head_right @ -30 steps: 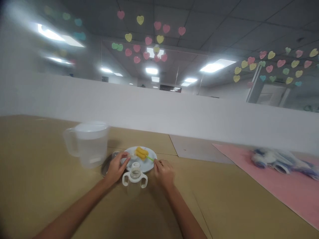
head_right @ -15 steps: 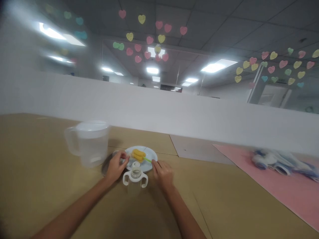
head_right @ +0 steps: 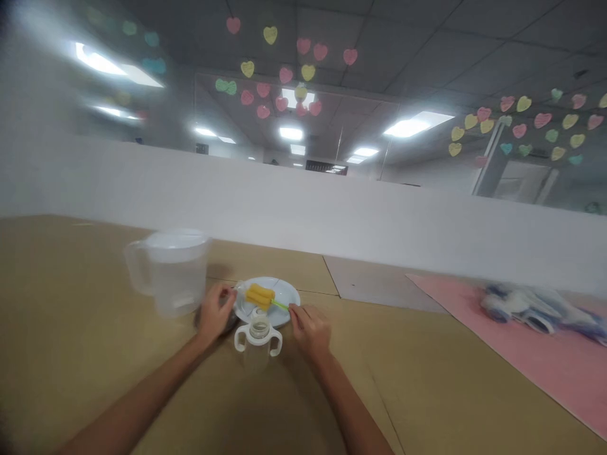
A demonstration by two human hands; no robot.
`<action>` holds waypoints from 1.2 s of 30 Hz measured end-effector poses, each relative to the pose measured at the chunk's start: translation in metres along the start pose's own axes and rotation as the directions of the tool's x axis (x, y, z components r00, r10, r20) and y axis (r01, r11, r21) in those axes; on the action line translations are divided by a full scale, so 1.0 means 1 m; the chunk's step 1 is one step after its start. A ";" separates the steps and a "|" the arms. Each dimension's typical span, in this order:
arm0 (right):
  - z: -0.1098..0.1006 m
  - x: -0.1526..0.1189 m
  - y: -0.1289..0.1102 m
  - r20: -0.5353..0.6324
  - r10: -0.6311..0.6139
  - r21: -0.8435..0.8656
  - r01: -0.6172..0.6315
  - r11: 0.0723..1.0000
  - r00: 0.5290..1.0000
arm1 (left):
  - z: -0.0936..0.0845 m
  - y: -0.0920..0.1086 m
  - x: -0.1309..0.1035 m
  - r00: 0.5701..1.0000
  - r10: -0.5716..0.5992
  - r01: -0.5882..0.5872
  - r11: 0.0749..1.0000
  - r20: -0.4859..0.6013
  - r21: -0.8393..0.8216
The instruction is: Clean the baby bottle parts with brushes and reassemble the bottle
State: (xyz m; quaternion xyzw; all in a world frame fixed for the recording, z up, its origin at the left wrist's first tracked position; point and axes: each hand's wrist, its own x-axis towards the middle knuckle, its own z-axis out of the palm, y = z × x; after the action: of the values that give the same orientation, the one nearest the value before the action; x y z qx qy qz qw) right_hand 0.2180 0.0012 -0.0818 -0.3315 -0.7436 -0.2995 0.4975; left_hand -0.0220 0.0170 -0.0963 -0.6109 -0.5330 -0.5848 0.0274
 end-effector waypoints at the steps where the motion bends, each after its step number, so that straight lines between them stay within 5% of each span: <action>1: 0.000 0.000 0.001 -0.008 0.016 -0.002 -0.016 1.000 1.000 | -0.003 -0.003 0.003 1.000 -0.020 0.021 0.998 -0.020 0.057; 5: 0.001 0.000 0.004 -0.007 0.046 -0.062 -0.046 0.997 0.999 | -0.013 -0.012 0.014 0.992 -0.123 0.105 0.928 0.029 0.357; 9: 0.002 -0.002 0.008 0.015 0.058 -0.131 -0.055 0.990 0.998 | -0.017 -0.015 0.017 0.962 -0.184 0.035 0.813 0.199 0.582; 15: 0.004 -0.004 0.013 0.092 0.122 -0.181 -0.104 0.978 0.988 | -0.016 -0.018 0.014 0.915 -0.249 -0.019 0.758 0.317 0.652; 21: 0.005 -0.005 0.015 0.139 0.152 -0.170 -0.128 0.977 0.978 | -0.019 -0.021 0.014 0.916 -0.233 -0.036 0.764 0.327 0.645; 24: 0.005 -0.005 0.015 0.143 0.161 -0.185 -0.133 0.974 0.977 | -0.019 -0.018 0.015 0.941 -0.147 -0.065 0.807 0.306 0.587; 27: 0.003 -0.004 0.016 0.145 0.149 -0.203 -0.118 0.972 0.978 | -0.016 -0.008 0.013 0.951 0.069 -0.188 0.903 0.303 0.385; 31: 0.002 -0.003 0.017 0.170 0.149 -0.227 -0.109 0.968 0.974 | -0.007 0.006 0.003 0.828 0.282 -0.371 0.924 0.484 0.096; 36: 0.002 -0.003 0.016 0.187 0.162 -0.221 -0.120 0.968 0.969 | -0.001 0.009 0.000 0.711 0.321 -0.385 0.922 0.625 -0.034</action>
State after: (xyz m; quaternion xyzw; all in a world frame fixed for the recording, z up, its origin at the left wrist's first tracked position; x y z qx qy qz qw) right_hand 0.2310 0.0119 -0.0838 -0.4628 -0.7295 -0.3037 0.4017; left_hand -0.0166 0.0121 -0.0902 -0.8568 -0.4135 -0.3081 -0.0078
